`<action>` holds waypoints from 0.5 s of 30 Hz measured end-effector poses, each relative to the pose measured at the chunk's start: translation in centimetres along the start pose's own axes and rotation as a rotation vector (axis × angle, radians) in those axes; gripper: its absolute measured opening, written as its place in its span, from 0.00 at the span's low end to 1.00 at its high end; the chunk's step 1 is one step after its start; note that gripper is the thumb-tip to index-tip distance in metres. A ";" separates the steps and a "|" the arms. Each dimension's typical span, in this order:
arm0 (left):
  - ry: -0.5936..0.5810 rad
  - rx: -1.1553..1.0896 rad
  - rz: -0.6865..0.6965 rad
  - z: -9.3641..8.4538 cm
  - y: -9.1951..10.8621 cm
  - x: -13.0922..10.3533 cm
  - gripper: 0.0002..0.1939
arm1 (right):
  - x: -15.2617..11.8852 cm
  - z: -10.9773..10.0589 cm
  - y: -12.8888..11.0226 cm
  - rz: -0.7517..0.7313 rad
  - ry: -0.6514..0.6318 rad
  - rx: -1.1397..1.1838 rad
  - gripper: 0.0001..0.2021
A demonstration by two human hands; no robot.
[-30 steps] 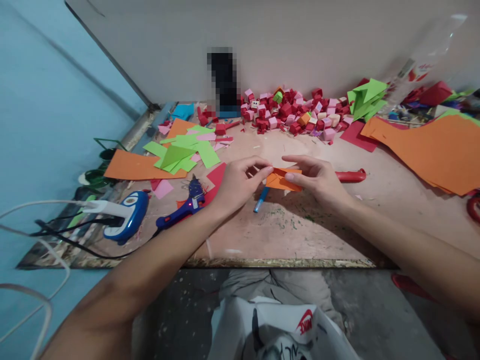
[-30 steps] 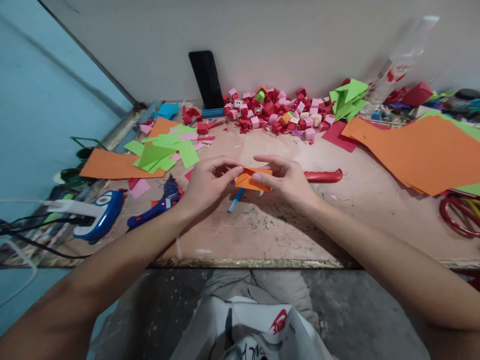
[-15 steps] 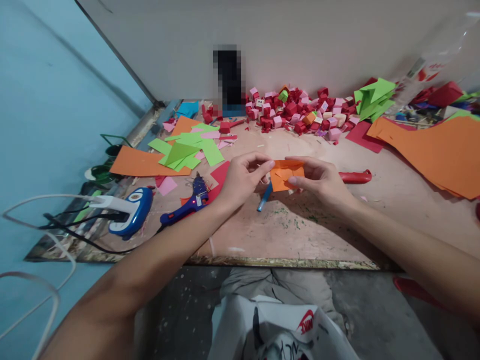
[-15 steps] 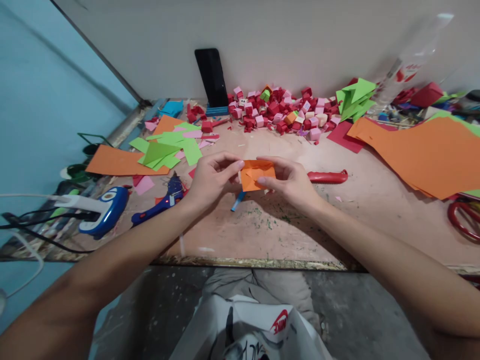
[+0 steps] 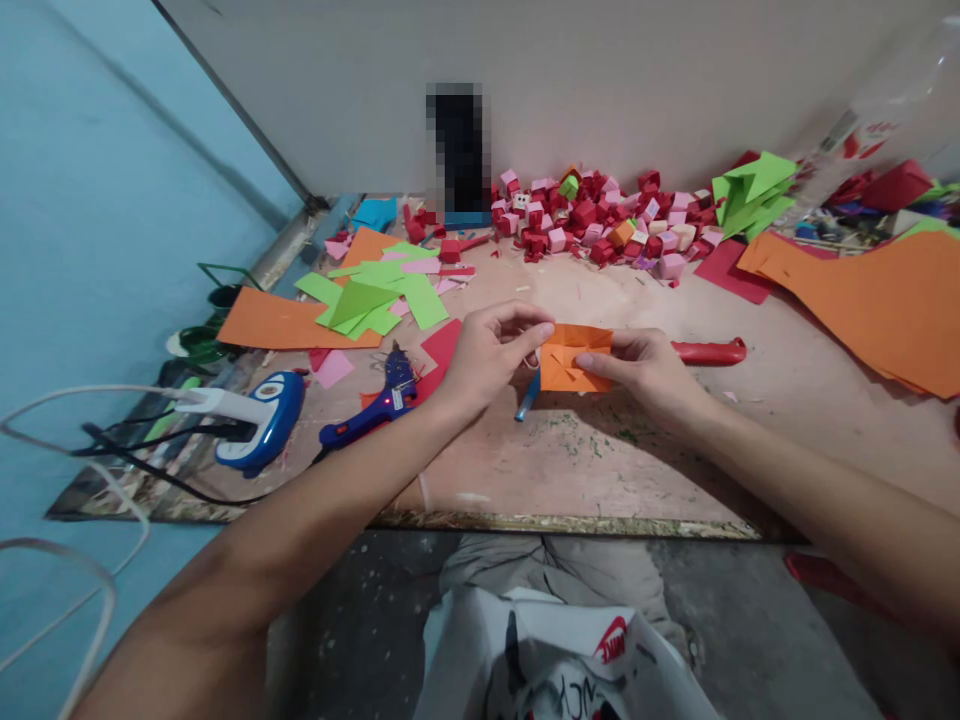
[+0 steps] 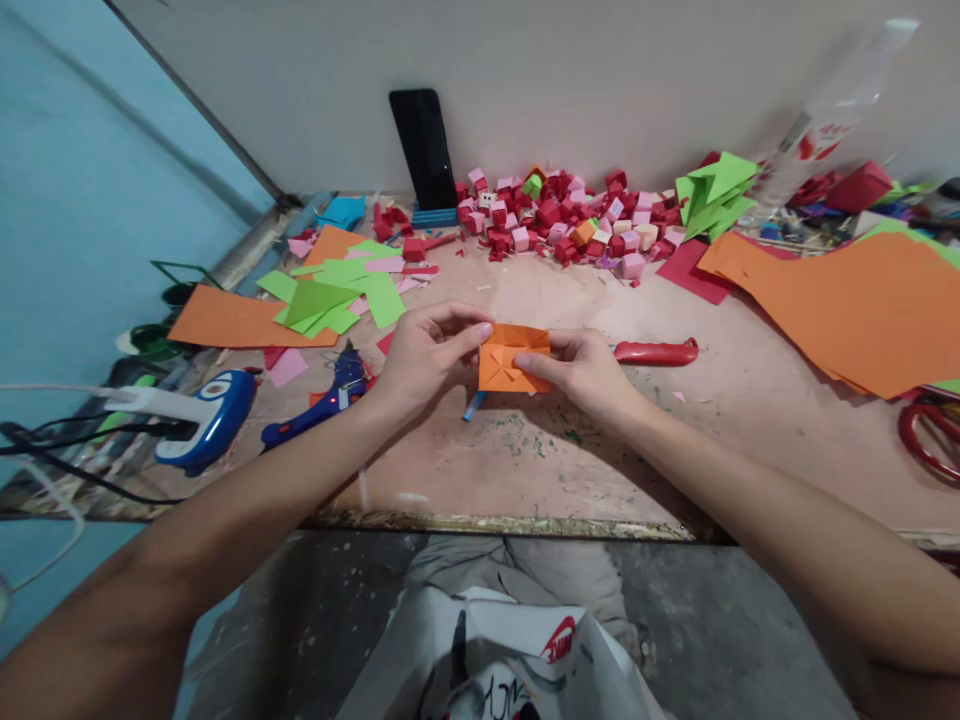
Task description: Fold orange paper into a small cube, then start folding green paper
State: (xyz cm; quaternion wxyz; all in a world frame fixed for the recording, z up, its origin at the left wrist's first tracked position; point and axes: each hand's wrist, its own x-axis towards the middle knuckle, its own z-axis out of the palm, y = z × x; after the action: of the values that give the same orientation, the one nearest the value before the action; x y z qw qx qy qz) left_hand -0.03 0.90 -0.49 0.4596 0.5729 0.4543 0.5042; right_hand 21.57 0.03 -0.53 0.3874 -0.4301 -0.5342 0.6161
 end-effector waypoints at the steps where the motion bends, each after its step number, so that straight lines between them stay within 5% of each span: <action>1: -0.006 0.002 0.004 0.0 0.0 -0.1 0.11 | 0.0 0.0 -0.1 0.002 0.006 0.003 0.13; 11: -0.228 -0.043 -0.101 0.2 -0.3 -0.6 0.16 | 0.4 -0.3 0.3 -0.011 0.035 0.054 0.11; 15: -0.229 -0.005 -0.088 0.3 -0.6 -0.8 0.14 | 0.2 -0.3 0.1 0.054 0.027 0.107 0.13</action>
State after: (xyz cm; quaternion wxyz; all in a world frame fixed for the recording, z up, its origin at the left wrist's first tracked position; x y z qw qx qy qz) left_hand 0.21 0.22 -1.21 0.5318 0.6051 0.4221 0.4159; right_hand 21.75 0.30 -0.67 0.3999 -0.4313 -0.4835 0.6482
